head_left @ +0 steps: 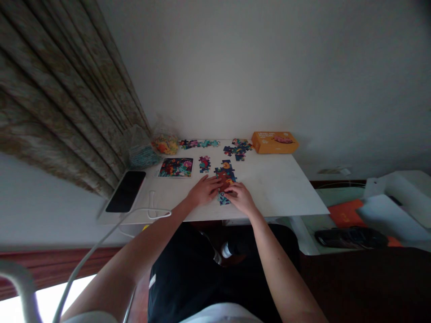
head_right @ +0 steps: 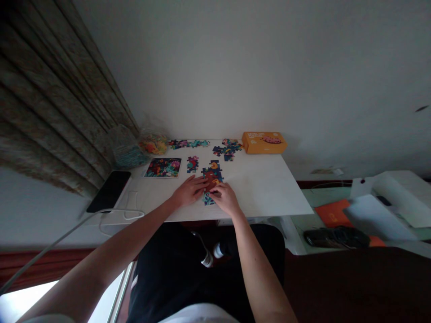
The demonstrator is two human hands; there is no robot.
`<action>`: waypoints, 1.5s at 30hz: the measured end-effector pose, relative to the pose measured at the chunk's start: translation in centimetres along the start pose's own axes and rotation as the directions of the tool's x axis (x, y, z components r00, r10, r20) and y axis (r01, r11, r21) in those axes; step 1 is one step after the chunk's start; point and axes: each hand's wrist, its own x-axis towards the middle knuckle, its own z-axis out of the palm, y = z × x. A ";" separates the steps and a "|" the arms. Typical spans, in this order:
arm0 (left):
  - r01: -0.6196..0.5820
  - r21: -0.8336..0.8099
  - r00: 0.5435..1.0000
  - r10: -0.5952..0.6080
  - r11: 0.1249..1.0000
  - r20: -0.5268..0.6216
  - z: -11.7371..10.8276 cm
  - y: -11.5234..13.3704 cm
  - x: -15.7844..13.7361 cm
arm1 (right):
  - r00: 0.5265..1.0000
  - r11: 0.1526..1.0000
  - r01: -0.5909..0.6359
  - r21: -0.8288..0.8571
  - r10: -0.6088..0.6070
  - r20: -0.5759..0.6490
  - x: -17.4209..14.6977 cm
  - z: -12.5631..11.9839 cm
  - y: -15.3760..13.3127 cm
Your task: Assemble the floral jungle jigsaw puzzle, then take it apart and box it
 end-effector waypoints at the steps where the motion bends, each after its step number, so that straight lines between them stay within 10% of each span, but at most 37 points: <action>1: -0.002 -0.002 1.000 0.002 1.000 -0.005 0.0 0.0 0.0 | 1.000 1.000 0.003 -0.009 -0.003 -0.001 0.0 0.0 0.0; 45: 0.042 -0.032 0.997 -0.044 0.999 -0.060 -0.3 0.6 0.3 | 0.996 0.987 0.025 -0.161 -0.038 -0.077 -0.3 0.2 0.5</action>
